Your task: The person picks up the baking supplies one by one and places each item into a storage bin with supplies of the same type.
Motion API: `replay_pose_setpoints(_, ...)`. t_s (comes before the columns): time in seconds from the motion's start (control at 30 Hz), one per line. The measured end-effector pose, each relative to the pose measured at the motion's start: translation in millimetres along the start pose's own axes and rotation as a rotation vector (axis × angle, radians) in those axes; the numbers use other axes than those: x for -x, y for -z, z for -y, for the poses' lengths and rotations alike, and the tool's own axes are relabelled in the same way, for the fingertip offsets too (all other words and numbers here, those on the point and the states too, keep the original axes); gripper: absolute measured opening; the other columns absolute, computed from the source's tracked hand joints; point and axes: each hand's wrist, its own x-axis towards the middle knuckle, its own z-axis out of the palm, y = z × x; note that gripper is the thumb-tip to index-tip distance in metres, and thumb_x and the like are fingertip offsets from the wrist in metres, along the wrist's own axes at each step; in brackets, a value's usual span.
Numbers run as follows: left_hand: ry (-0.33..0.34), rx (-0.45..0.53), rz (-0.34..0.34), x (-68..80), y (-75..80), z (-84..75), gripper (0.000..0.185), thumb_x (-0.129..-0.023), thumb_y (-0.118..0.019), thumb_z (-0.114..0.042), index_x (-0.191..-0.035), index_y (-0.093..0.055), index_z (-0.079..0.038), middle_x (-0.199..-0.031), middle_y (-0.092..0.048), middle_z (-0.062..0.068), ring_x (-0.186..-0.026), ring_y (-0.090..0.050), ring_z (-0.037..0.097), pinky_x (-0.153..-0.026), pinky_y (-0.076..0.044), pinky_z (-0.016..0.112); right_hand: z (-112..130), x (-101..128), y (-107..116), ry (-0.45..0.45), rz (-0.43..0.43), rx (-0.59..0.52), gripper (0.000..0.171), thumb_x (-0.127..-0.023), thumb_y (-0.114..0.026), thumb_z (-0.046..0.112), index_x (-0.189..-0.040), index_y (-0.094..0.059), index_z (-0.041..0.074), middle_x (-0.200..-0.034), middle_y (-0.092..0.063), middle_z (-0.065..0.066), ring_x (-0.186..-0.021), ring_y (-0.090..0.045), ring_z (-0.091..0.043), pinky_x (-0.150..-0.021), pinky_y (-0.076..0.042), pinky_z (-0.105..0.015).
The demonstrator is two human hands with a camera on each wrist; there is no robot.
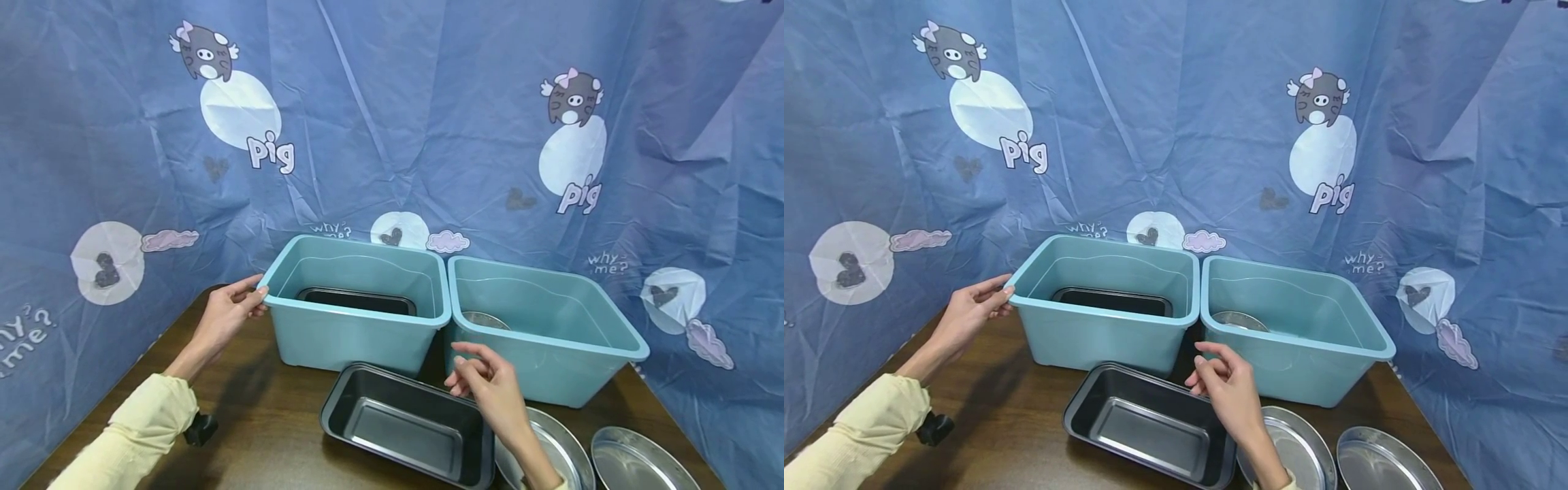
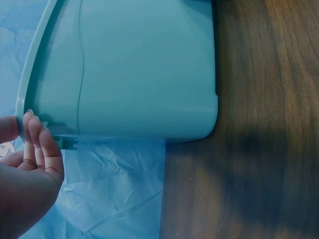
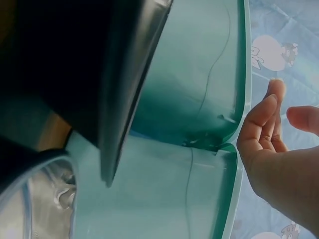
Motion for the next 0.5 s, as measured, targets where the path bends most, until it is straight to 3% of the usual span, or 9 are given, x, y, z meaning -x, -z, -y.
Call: replay_pose_setpoints(0.5, -0.005, 0.003, 0.006, -0.4, 0.4, 0.5, 0.050, -0.107, -0.057, -0.009, -0.147, -0.043, 0.017, -0.082, -0.065, 0.000, -0.071, -0.061, 0.001, -0.068, -0.053, 0.018, -9.8, 13.6, 10.3, 0.000, -0.040, 0.035, 0.025, -0.101, -0.060, -0.002, -0.125, -0.065, -0.007, -0.077, -0.071, -0.015, -0.063, -0.068, -0.021, -0.064, -0.059, -0.029)
